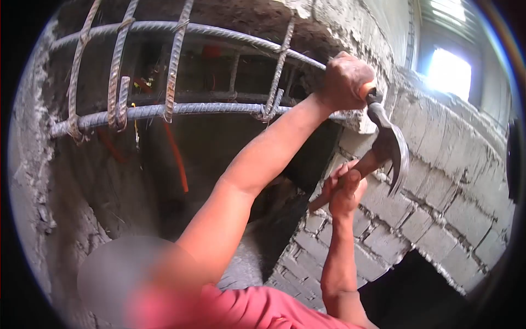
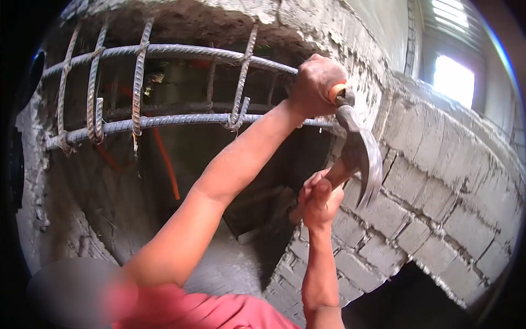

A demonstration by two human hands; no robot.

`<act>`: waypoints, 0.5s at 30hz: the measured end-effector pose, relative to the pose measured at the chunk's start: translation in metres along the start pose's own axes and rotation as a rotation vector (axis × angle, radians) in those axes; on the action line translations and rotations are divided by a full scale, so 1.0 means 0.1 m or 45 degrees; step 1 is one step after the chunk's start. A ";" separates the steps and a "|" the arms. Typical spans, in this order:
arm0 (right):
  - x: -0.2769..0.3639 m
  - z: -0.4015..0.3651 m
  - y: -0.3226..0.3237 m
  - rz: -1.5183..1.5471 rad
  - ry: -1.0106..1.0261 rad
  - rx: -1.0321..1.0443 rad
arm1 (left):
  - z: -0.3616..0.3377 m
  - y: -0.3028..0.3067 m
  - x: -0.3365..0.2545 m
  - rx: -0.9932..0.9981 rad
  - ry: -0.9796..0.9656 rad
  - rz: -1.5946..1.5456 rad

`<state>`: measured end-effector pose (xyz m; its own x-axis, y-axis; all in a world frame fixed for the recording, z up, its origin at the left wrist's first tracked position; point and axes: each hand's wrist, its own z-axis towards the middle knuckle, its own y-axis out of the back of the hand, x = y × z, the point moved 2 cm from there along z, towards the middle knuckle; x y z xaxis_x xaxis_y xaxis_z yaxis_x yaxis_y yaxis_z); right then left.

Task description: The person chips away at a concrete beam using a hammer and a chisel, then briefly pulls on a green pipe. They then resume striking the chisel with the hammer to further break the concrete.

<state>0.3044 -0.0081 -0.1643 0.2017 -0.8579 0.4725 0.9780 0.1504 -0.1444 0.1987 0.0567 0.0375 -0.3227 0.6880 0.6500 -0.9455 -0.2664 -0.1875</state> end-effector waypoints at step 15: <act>0.12 0.06 0.10 -0.092 -0.080 0.037 | 0.15 -0.06 0.09 0.124 -0.010 0.070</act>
<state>0.3173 -0.0138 -0.1547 0.1324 -0.8348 0.5344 0.9911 0.1041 -0.0829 0.2026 0.0541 0.0553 -0.3732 0.6656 0.6463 -0.9175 -0.3681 -0.1507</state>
